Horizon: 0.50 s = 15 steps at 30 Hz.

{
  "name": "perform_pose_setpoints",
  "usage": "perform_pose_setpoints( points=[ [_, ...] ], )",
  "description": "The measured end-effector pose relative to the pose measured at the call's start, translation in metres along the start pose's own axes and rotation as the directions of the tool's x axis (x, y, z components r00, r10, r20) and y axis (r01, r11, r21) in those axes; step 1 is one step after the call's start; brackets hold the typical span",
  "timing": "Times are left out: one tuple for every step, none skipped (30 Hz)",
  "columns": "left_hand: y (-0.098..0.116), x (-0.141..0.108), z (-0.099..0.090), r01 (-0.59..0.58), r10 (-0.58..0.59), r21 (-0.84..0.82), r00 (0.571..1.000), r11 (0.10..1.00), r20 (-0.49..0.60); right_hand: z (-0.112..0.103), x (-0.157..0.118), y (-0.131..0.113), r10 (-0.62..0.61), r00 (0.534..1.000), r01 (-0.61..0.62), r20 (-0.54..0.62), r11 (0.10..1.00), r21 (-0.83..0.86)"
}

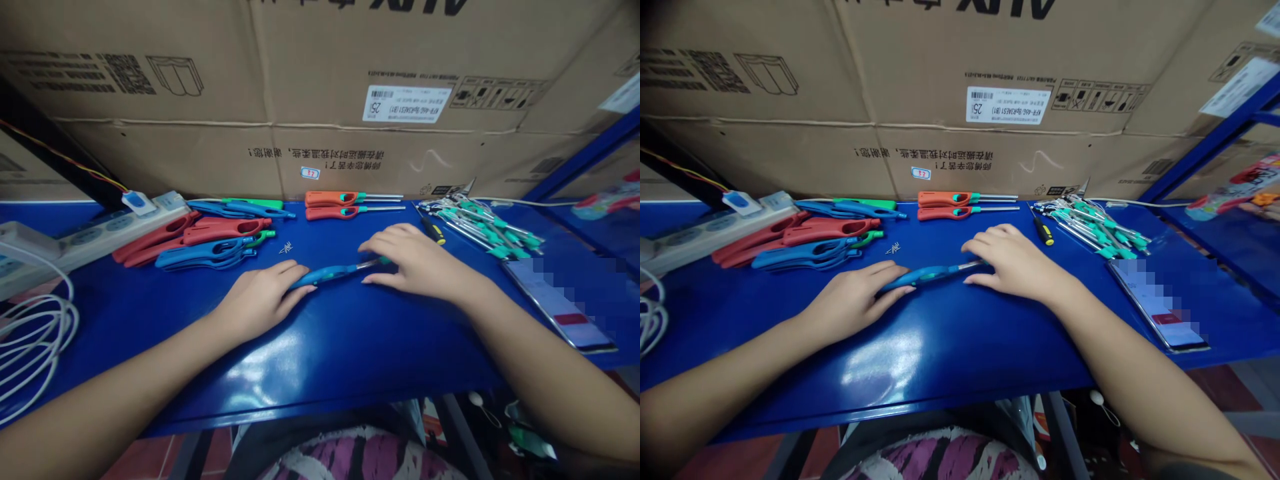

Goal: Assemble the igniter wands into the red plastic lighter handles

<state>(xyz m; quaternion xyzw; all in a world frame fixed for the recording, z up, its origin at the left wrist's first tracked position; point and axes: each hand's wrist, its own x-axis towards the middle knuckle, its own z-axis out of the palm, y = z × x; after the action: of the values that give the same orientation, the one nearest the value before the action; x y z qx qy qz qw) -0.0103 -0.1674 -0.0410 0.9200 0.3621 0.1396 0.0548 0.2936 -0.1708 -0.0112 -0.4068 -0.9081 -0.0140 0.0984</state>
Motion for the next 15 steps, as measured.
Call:
perform_pose_setpoints(
  points=[
    [-0.001, 0.0, 0.0, 0.016, -0.016, 0.015, 1.0, 1.0, 0.0, -0.004, -0.002, 0.006, 0.027, 1.0, -0.027, 0.003, 0.999, -0.024],
    [-0.002, 0.001, 0.0, 0.03, -0.03, 0.023, 1.0, 0.999, -0.001, -0.007, -0.003, 0.011, 0.056, 0.998, -0.056, 0.0, 0.997, -0.046],
    [-0.003, 0.001, 0.0, 0.044, -0.044, 0.026, 0.999, 0.999, -0.005, -0.01, -0.005, 0.015, 0.08, 0.997, -0.081, -0.005, 0.994, -0.068],
    [-0.003, 0.001, 0.0, 0.055, -0.055, 0.024, 0.998, 0.998, -0.013, -0.012, -0.006, 0.019, 0.1, 0.995, -0.1, -0.012, 0.991, -0.087],
    [-0.004, 0.001, 0.0, 0.064, -0.064, 0.02, 0.998, 0.998, -0.021, -0.013, -0.007, 0.023, 0.111, 0.994, -0.113, -0.02, 0.988, -0.102],
    [-0.004, 0.001, 0.0, 0.069, -0.068, 0.015, 0.997, 0.998, -0.028, -0.013, -0.007, 0.025, 0.115, 0.993, -0.117, -0.024, 0.987, -0.109],
    [-0.005, 0.001, 0.0, 0.07, -0.07, 0.009, 0.997, 0.997, -0.035, -0.013, -0.007, 0.027, 0.11, 0.994, -0.113, -0.025, 0.988, -0.11],
    [-0.005, 0.002, 0.0, 0.069, -0.069, 0.002, 0.997, 0.998, -0.04, -0.011, -0.007, 0.028, 0.097, 0.995, -0.099, -0.022, 0.99, -0.103],
    [-0.005, 0.002, 0.0, 0.064, -0.065, -0.004, 0.997, 0.998, -0.043, -0.01, -0.006, 0.028, 0.077, 0.997, -0.079, -0.02, 0.993, -0.087],
    [-0.005, 0.002, 0.0, 0.058, -0.059, -0.012, 0.997, 0.998, -0.045, -0.008, -0.005, 0.027, 0.049, 0.999, -0.051, -0.023, 0.997, -0.066],
    [-0.005, 0.002, 0.001, 0.051, -0.052, -0.023, 0.998, 0.998, -0.047, -0.005, -0.004, 0.026, 0.016, 0.999, -0.017, -0.029, 0.999, -0.042],
    [-0.005, 0.002, 0.001, 0.043, -0.045, -0.039, 0.998, 0.998, -0.049, -0.003, -0.003, 0.023, -0.023, 0.999, 0.022, -0.041, 1.0, -0.019],
    [-0.005, 0.001, 0.001, 0.034, -0.037, -0.061, 0.998, 0.998, -0.048, 0.0, -0.002, 0.02, -0.064, 0.996, 0.064, -0.059, 0.998, 0.0],
    [-0.004, 0.001, 0.001, 0.023, -0.027, -0.091, 0.999, 0.996, -0.042, 0.002, -0.001, 0.017, -0.101, 0.992, 0.102, -0.076, 0.995, 0.012],
    [-0.003, 0.001, 0.001, 0.012, -0.016, -0.123, 0.999, 0.992, -0.037, 0.005, 0.001, 0.013, -0.134, 0.987, 0.136, -0.092, 0.991, 0.018]
  ],
)
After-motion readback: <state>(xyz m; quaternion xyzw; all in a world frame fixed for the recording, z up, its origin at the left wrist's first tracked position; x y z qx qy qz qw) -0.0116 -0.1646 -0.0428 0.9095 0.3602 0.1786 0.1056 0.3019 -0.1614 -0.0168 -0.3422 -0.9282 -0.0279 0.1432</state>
